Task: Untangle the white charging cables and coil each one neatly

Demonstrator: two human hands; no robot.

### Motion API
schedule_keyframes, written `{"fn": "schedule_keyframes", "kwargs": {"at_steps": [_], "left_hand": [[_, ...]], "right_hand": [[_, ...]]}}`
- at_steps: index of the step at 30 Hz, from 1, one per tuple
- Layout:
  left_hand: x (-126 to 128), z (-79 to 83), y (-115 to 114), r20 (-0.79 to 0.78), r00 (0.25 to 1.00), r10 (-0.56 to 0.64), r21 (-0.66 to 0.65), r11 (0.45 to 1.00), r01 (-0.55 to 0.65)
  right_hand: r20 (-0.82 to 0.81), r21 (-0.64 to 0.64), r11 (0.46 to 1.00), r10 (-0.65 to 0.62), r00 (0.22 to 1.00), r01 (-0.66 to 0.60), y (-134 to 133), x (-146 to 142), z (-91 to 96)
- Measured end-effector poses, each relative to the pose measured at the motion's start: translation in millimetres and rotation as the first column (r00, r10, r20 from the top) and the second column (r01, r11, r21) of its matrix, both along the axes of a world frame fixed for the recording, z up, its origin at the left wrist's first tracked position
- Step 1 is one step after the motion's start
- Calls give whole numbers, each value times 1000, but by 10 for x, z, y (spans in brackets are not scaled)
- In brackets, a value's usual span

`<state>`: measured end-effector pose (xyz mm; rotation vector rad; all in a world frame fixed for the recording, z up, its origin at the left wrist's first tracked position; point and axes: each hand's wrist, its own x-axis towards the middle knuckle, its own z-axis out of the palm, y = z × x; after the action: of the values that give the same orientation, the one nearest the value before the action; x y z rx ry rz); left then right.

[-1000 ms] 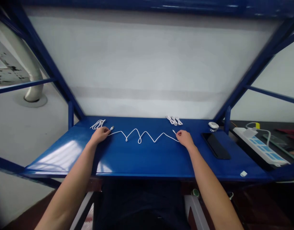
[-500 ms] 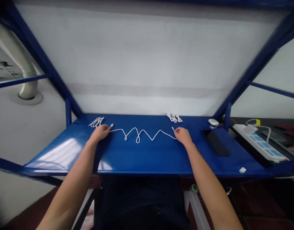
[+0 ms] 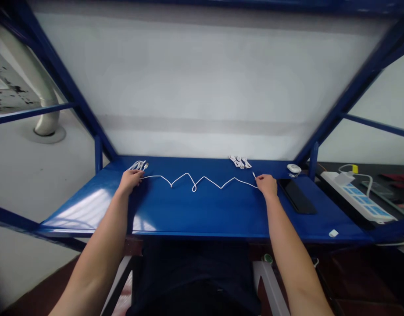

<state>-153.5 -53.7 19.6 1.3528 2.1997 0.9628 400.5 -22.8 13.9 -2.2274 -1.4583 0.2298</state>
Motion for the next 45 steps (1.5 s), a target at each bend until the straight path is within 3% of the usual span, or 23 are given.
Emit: {"fn": "schedule_keyframes", "kwargs": {"at_steps": [4,11,14,17,19,22,25,28,32,38,42,45], "left_hand": [[-15,17,-15,204,972,118,24,992,-125],[-74,2,-20,213,967,143,35,988,-153],[-48,7,-17,137,983,124,7,992,-126],[83,45,-32,-57,995,88,-34,995,-90],[232,78,-53,-197,980,33,-93,994,-52],[493,109,-87,-305,951,-53,-171,985,0],[727,108,-97,-367,921,-129,-169,983,71],[924,95,-82,-398,888,-231,-170,970,177],[1209,85,-60,-394,852,-346,-137,938,318],[1652,35,-15,-417,833,-364,-34,922,387],[1779,-14,30,-432,815,-387,-45,911,409],[1755,-47,4,-453,800,-394,-14,900,436]], "right_hand": [[-39,18,998,-57,998,58,-3,47,20],[-25,-56,994,-97,995,95,-26,72,71],[55,-61,998,7,998,-4,-58,-38,68],[131,-53,979,202,970,-197,-118,-282,55],[134,-47,937,348,928,-345,-169,-482,51],[119,-51,818,574,810,-572,-250,-749,57],[132,-68,726,687,715,-684,-319,-939,70],[140,-81,677,734,664,-732,-367,-1104,70],[171,-97,661,748,641,-744,-407,-1380,64],[178,-77,597,796,579,-798,-454,-1778,90],[112,-6,539,837,535,-842,-449,-1801,62],[-4,22,437,899,437,-899,-428,-1677,60]]}}
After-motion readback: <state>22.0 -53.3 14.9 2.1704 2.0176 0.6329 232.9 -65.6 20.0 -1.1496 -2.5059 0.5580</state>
